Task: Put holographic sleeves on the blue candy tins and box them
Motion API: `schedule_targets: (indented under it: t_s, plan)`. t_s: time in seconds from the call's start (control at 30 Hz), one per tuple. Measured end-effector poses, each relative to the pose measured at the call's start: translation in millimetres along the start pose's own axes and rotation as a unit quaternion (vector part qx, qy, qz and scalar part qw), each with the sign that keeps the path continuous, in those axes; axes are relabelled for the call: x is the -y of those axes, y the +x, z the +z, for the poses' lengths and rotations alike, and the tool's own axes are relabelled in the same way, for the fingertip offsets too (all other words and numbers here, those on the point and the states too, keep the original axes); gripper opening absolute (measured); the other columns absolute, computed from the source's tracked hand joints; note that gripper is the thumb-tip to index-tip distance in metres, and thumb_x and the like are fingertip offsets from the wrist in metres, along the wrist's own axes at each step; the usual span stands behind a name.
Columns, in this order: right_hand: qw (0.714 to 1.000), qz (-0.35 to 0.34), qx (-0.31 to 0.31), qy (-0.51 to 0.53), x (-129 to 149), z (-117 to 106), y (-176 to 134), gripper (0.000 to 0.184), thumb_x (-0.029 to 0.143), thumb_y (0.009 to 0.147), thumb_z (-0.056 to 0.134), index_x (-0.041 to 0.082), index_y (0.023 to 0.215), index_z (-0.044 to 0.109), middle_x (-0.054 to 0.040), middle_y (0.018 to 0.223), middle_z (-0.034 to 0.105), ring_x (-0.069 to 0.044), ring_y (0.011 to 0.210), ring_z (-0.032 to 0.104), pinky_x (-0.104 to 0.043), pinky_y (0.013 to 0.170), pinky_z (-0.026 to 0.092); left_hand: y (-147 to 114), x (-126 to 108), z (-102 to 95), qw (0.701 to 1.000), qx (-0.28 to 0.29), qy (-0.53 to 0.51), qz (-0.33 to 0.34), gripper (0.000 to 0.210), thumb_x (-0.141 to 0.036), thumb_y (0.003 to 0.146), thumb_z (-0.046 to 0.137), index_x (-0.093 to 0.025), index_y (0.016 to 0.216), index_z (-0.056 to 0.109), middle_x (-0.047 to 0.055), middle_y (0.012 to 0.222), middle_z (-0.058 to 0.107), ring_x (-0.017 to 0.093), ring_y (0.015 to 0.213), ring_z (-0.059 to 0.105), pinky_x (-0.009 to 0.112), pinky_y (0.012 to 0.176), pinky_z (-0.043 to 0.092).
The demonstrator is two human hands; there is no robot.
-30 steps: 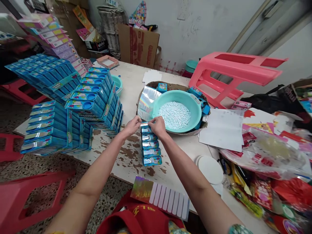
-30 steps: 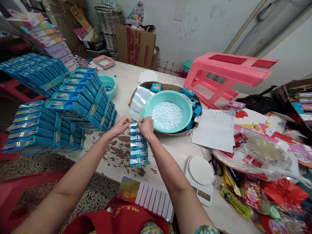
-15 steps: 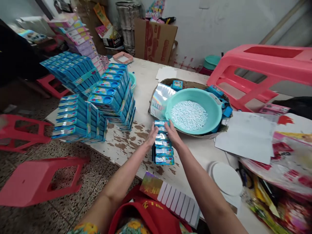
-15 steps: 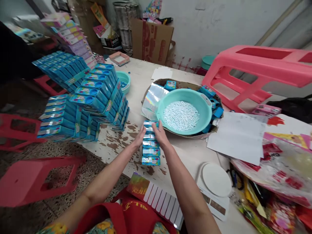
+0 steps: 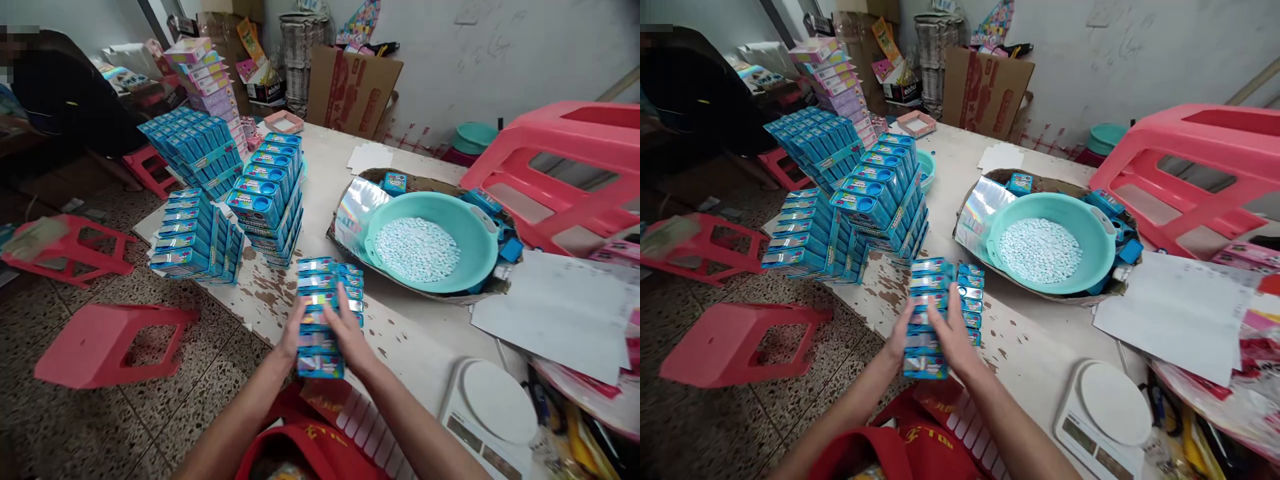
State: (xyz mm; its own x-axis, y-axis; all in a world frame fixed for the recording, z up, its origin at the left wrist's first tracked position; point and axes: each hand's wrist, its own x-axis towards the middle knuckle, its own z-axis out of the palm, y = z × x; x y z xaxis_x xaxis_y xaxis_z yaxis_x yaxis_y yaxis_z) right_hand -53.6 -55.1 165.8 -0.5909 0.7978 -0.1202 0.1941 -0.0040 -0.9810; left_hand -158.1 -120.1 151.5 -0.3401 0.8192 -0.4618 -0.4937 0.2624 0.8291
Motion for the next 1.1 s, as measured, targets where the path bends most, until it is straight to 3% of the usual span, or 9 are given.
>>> schedule_targets:
  t_s: [0.17,0.3,0.4,0.53,0.6,0.67,0.77,0.93,1.1]
  plan:
    - [0.987,0.08,0.139,-0.017,-16.3,84.6,19.8,0.083,0.056,0.08,0.052,0.017,0.144,0.016,-0.0102,0.15,0.014,-0.026,0.138,0.013,-0.047,0.112,0.016,-18.5,12.6,-86.8,0.984,-0.162,0.074,-0.007,0.059,-0.063,0.082,0.03,-0.025,0.124,0.046,0.006,0.105,0.066,0.023,0.088,0.065,0.034,0.065,0.054]
    - [0.977,0.088,0.197,0.006,-36.7,126.6,62.3,0.072,0.056,0.082,0.048,0.019,0.14,0.027,-0.0083,0.14,0.039,-0.024,0.133,0.029,-0.042,0.109,0.025,18.8,25.7,-135.9,0.971,-0.23,0.056,0.019,0.049,-0.049,0.08,0.046,-0.025,0.122,0.045,0.004,0.101,0.065,0.019,0.082,0.066,0.032,0.067,0.054]
    - [0.973,0.064,0.222,0.007,-31.2,116.0,74.0,0.068,0.058,0.081,0.048,0.021,0.136,0.036,-0.0057,0.132,0.049,-0.022,0.127,0.038,-0.038,0.105,0.031,31.2,22.7,-146.4,0.954,-0.264,0.14,0.029,0.05,-0.041,0.079,0.05,-0.022,0.125,0.043,0.006,0.108,0.062,0.021,0.092,0.063,0.037,0.081,0.051]
    - [0.975,-0.01,0.22,0.003,-8.1,38.5,48.1,0.052,0.052,0.083,0.049,0.024,0.127,0.048,-0.0033,0.133,0.049,-0.02,0.122,0.043,-0.034,0.101,0.035,0.7,9.6,-120.0,0.835,-0.349,0.388,0.172,0.049,-0.037,0.079,0.053,-0.019,0.124,0.046,0.011,0.127,0.05,0.026,0.121,0.043,0.042,0.105,0.03]
    - [0.988,-0.007,0.156,-0.002,-1.7,-9.3,19.9,0.04,0.046,0.088,0.044,0.025,0.12,0.054,-0.0025,0.123,0.057,-0.018,0.114,0.051,-0.033,0.096,0.04,-20.1,8.9,-91.5,0.831,-0.234,0.457,0.215,0.04,-0.035,0.081,0.051,-0.02,0.117,0.053,0.009,0.123,0.052,0.024,0.119,0.044,0.038,0.105,0.029]
    - [0.996,0.017,0.06,-0.057,-3.3,-45.5,-14.7,0.033,0.043,0.088,0.044,0.024,0.111,0.059,-0.0036,0.113,0.061,-0.018,0.103,0.056,-0.032,0.087,0.045,-33.5,16.7,-60.3,0.844,0.001,0.495,0.205,0.033,-0.035,0.079,0.054,-0.024,0.109,0.058,0.006,0.117,0.058,0.023,0.114,0.048,0.035,0.103,0.032]
    - [0.988,0.021,-0.009,-0.154,-19.5,-63.2,-66.9,0.026,0.038,0.087,0.049,0.023,0.104,0.062,-0.0049,0.099,0.063,-0.018,0.09,0.059,-0.033,0.078,0.048,-32.9,40.1,-25.0,0.808,0.259,0.513,0.132,0.024,-0.035,0.077,0.055,-0.024,0.096,0.064,0.004,0.103,0.064,0.022,0.103,0.054,0.033,0.095,0.038]
    - [0.948,-0.04,-0.071,-0.308,-61.5,-33.4,-114.6,0.033,0.026,0.083,0.054,0.025,0.116,0.056,-0.0104,0.107,0.057,-0.025,0.102,0.052,-0.044,0.087,0.047,-5.7,69.5,-10.6,0.81,0.277,0.513,0.06,0.03,-0.035,0.085,0.04,-0.019,0.078,0.064,0.002,0.074,0.065,0.016,0.072,0.057,0.024,0.069,0.042]
    - [0.923,-0.085,-0.037,-0.373,-96.6,-16.5,-119.9,0.045,0.017,0.086,0.044,0.023,0.13,0.044,-0.0127,0.119,0.053,-0.027,0.11,0.048,-0.05,0.093,0.045,6.2,72.5,-7.4,0.81,0.245,0.53,0.051,0.031,-0.036,0.083,0.04,-0.018,0.071,0.062,0.001,0.07,0.063,0.015,0.068,0.054,0.023,0.064,0.039]
